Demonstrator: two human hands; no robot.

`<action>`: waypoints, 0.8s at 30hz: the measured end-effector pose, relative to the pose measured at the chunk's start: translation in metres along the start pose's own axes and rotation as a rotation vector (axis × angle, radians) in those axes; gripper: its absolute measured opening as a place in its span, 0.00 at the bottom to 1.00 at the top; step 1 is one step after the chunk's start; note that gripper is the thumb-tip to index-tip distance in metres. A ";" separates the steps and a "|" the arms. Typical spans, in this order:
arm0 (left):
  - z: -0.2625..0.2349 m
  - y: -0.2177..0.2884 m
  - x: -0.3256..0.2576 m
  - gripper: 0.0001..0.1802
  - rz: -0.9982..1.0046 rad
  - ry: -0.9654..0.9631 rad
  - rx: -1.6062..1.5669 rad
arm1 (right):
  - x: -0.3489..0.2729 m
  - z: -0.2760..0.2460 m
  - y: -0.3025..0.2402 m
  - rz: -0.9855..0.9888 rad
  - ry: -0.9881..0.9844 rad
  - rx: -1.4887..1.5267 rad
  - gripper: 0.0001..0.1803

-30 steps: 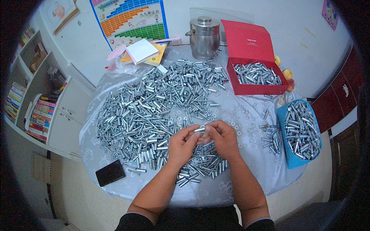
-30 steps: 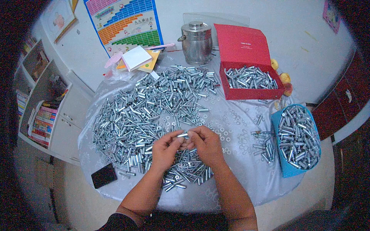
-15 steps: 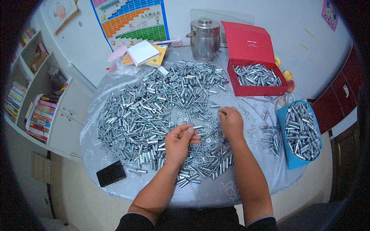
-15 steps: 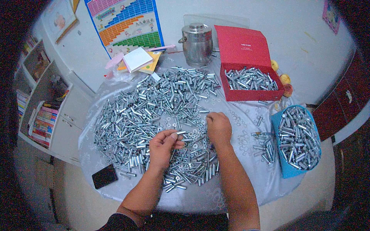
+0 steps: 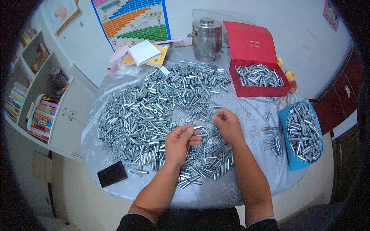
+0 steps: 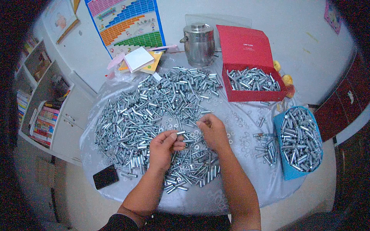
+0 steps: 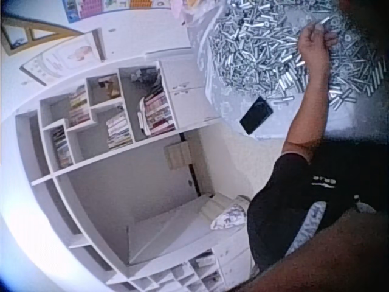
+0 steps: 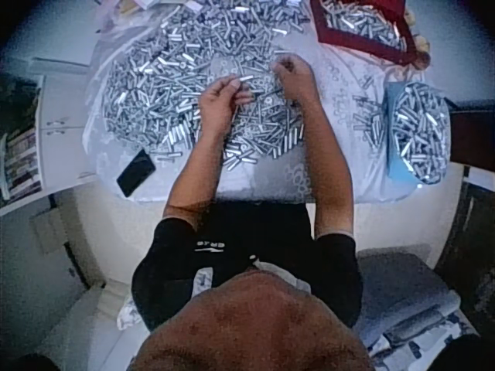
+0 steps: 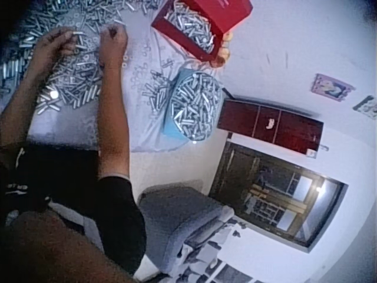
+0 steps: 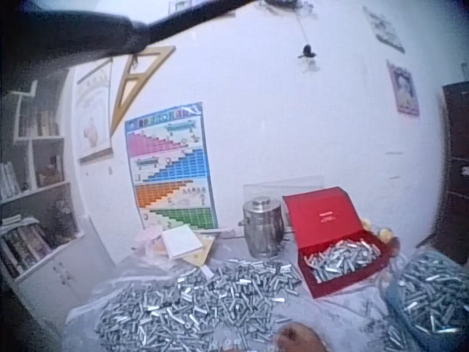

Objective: The person repeatedly picks up small metal sleeves and washers from a large pile on a table, threads the washers onto the sleeves, and places the assembled units into a blue container. The process is continuous and repetitive, with the person handling one fastener at a time.

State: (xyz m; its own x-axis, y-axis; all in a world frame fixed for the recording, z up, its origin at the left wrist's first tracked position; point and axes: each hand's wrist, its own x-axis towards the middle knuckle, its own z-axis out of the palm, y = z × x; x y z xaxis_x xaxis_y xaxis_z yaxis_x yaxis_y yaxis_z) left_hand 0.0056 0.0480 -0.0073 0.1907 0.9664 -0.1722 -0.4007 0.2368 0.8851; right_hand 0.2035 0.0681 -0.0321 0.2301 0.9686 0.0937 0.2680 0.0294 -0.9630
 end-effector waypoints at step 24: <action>-0.008 0.000 -0.003 0.09 -0.224 -0.181 -0.375 | -0.057 0.014 -0.049 -0.162 0.021 0.219 0.08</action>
State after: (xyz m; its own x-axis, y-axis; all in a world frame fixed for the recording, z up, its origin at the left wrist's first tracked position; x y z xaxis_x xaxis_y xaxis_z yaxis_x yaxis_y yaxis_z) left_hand -0.0021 0.0460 -0.0105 0.4494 0.8622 -0.2336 -0.6213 0.4897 0.6117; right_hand 0.1645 0.0148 0.0058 0.2210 0.9416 0.2540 0.0946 0.2385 -0.9665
